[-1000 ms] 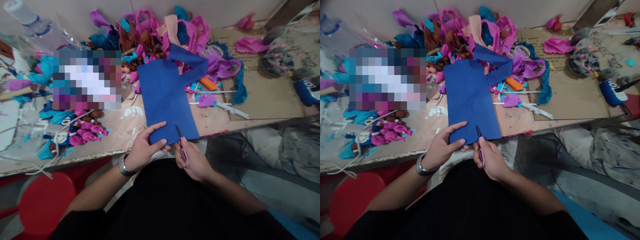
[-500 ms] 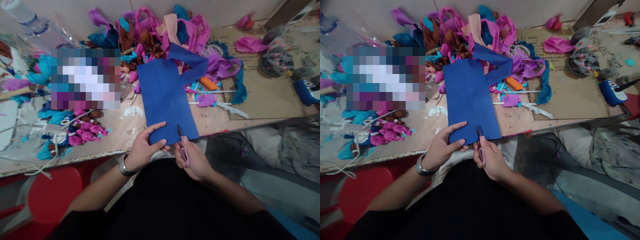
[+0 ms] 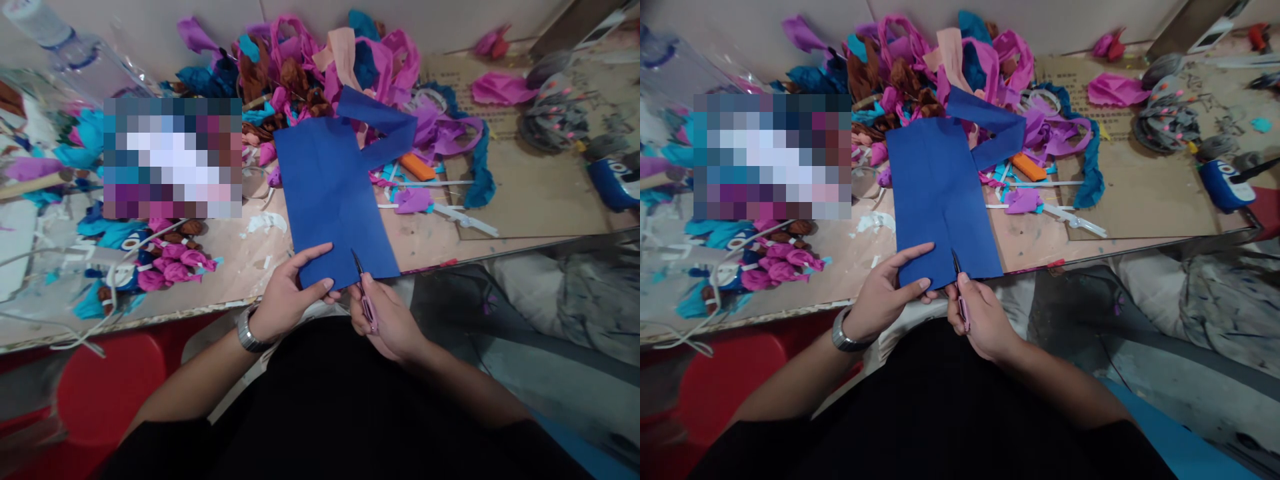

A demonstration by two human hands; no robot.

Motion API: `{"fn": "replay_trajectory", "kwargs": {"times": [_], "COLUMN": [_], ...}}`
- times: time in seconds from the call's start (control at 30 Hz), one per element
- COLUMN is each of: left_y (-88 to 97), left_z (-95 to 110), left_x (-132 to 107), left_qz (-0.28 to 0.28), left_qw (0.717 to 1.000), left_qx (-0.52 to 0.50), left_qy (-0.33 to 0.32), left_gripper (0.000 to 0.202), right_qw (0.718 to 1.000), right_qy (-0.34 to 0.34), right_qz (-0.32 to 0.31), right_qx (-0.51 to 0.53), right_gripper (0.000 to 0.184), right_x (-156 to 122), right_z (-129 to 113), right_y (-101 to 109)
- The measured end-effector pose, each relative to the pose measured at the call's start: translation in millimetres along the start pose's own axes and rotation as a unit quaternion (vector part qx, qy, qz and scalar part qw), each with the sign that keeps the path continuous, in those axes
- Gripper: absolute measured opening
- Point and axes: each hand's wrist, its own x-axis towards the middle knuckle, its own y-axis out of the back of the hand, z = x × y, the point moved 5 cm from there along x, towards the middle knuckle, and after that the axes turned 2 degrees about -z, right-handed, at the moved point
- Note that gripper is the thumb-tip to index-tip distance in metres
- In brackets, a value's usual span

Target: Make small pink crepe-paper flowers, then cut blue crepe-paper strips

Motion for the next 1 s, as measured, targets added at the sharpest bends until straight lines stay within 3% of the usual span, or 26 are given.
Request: {"fn": "replay_trajectory", "kwargs": {"times": [1.0], "left_y": [-2.0], "left_z": [-2.4], "left_x": [-7.6], "left_qz": [-0.016], "left_qw": [1.0], "left_qx": [0.006], "left_qy": [0.004], "left_gripper": [0.072], "right_qw": [0.999], "right_qy": [0.015], "right_qz": [0.019], "right_qx": [-0.023], "right_gripper": [0.073], "right_x": [7.6], "right_z": [0.6], "right_y": [-1.2]}}
